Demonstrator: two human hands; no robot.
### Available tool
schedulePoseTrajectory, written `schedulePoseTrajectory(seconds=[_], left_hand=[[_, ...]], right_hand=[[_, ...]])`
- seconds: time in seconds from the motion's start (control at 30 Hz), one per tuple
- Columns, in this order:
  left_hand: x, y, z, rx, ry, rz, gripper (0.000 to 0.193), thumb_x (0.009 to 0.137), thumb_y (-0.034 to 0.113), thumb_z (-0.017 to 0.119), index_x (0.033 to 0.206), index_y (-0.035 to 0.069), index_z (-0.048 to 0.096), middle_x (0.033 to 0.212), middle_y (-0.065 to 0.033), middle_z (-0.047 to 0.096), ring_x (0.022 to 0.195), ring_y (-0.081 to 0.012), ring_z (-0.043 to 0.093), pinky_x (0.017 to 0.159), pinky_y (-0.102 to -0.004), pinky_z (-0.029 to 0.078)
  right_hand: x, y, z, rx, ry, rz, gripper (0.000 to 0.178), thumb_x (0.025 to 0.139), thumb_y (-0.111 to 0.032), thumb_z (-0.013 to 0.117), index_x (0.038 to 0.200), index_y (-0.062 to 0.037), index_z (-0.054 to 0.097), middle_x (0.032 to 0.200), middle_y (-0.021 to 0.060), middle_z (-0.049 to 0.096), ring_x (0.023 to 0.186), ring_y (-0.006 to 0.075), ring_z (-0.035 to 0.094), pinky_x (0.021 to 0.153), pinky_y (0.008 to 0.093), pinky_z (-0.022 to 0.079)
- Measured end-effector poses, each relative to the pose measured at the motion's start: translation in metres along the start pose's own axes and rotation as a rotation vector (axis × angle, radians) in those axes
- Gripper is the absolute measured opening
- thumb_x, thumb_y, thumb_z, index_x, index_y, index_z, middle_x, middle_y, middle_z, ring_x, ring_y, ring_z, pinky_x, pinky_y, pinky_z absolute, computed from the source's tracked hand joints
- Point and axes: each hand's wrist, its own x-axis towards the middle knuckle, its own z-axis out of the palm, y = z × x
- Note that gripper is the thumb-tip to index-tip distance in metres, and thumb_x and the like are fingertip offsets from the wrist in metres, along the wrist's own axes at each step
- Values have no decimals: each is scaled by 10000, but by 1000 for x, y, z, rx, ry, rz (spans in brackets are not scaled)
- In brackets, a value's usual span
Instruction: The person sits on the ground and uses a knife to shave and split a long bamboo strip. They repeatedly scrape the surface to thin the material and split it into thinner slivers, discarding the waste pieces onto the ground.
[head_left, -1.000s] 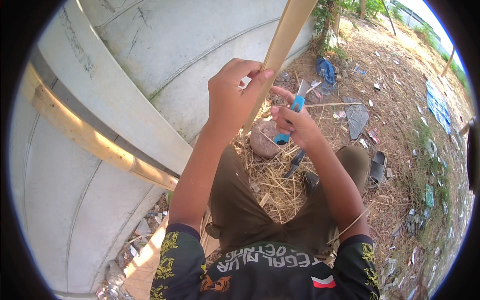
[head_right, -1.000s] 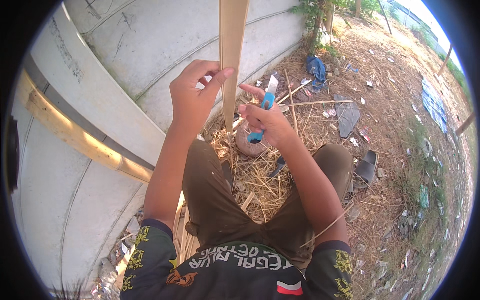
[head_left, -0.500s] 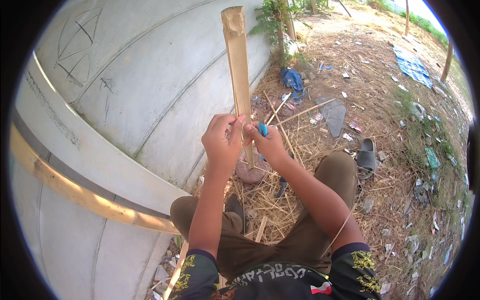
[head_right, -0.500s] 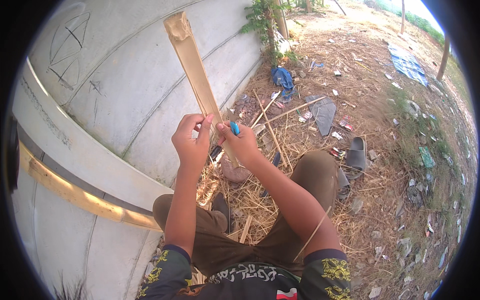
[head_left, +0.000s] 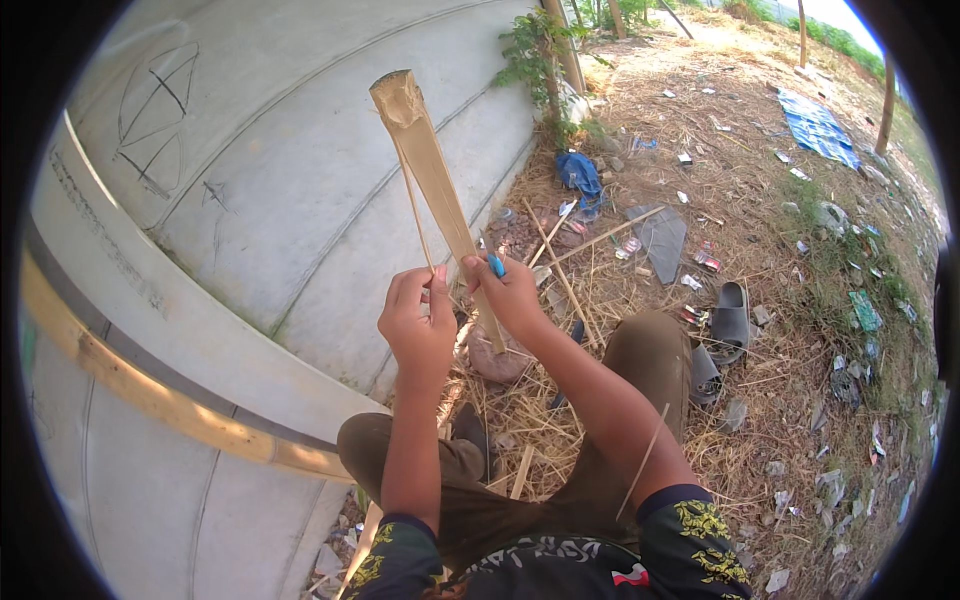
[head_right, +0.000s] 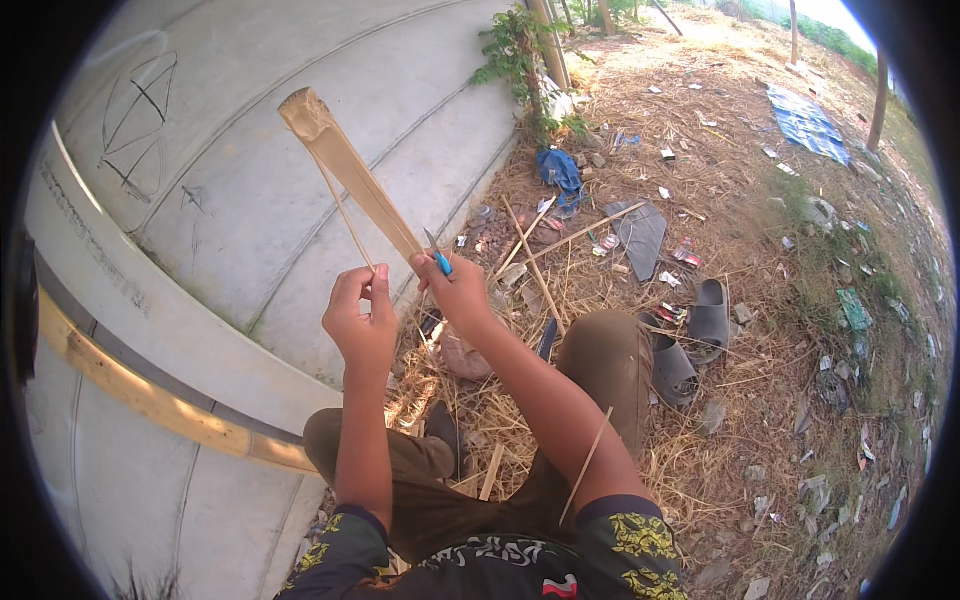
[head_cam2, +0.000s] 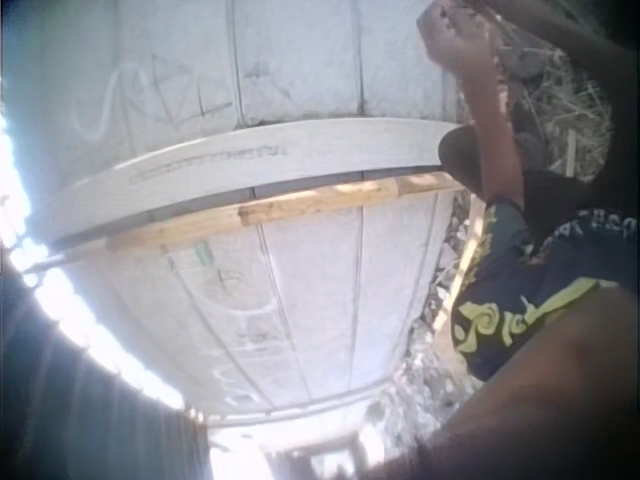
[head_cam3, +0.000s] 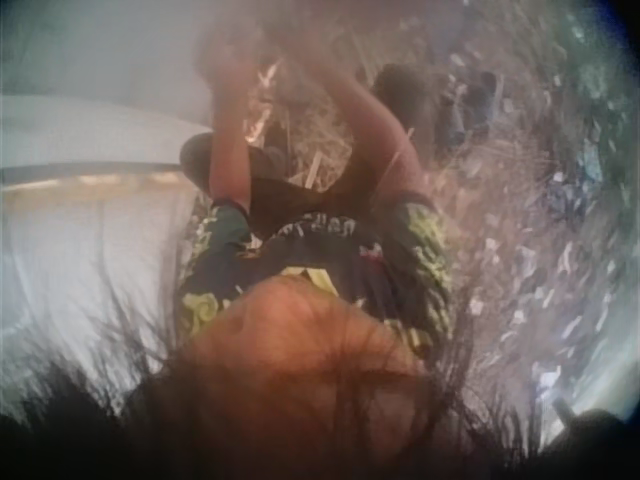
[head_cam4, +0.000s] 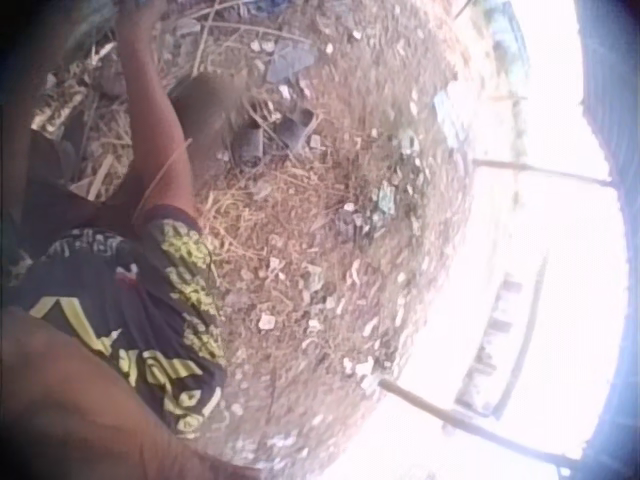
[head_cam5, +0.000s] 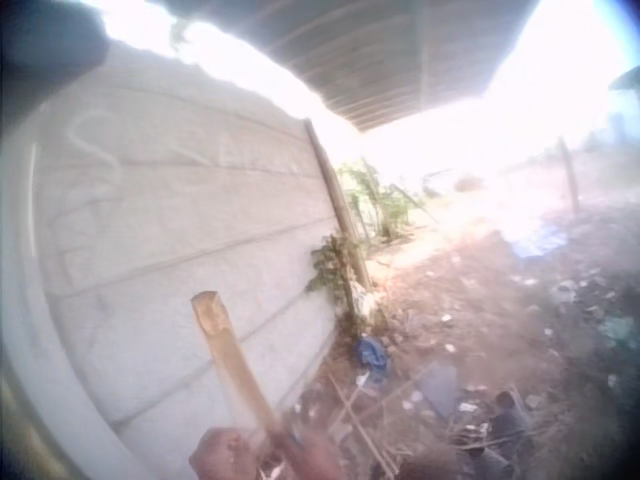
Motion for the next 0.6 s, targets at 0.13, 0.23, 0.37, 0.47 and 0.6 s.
schedulePoseTrajectory(seconds=[0.13, 0.23, 0.37, 0.47, 0.6], left_hand=[[-9, -1, -8, 36, 2, 10, 69, 902, 52, 686, 857, 11, 652, 807, -88, 656, 634, -193, 596, 575, -298, 496], [-16, 5, -12, 69, -26, -5, 75, 902, 50, 687, 857, 7, 647, 805, -84, 649, 612, -183, 566, 569, -300, 480], [-31, 24, -12, 81, -34, -42, 66, 906, 48, 683, 869, 7, 647, 807, -80, 647, 603, -176, 549, 568, -305, 474], [-35, 21, -7, 57, 16, -71, 74, 908, 70, 689, 891, 5, 658, 819, -84, 655, 626, -167, 575, 574, -300, 474], [-2, -5, -27, -39, -8, -280, 144, 901, 123, 718, 945, -6, 672, 869, -101, 684, 681, -161, 620, 606, -300, 494]], right_hand=[[8, -6, -4, -28, 80, -7, 341, 958, -366, 659, 1054, -47, 730, 655, -5, 631, 583, 72, 517, 546, 285, 425], [9, -5, -2, -108, 128, -23, 347, 969, -372, 638, 1054, -47, 727, 646, 9, 628, 569, 89, 529, 546, 303, 436], [16, -1, -2, -151, 178, -66, 360, 978, -385, 620, 1036, -44, 720, 628, 24, 623, 558, 111, 554, 547, 317, 449], [8, -2, -2, -276, 98, -138, 370, 976, -394, 620, 1014, -39, 716, 620, 27, 626, 551, 113, 572, 539, 313, 453], [-27, -23, 27, -133, -193, -65, 356, 983, -372, 615, 970, -31, 715, 603, 43, 620, 541, 110, 581, 519, 306, 447]])
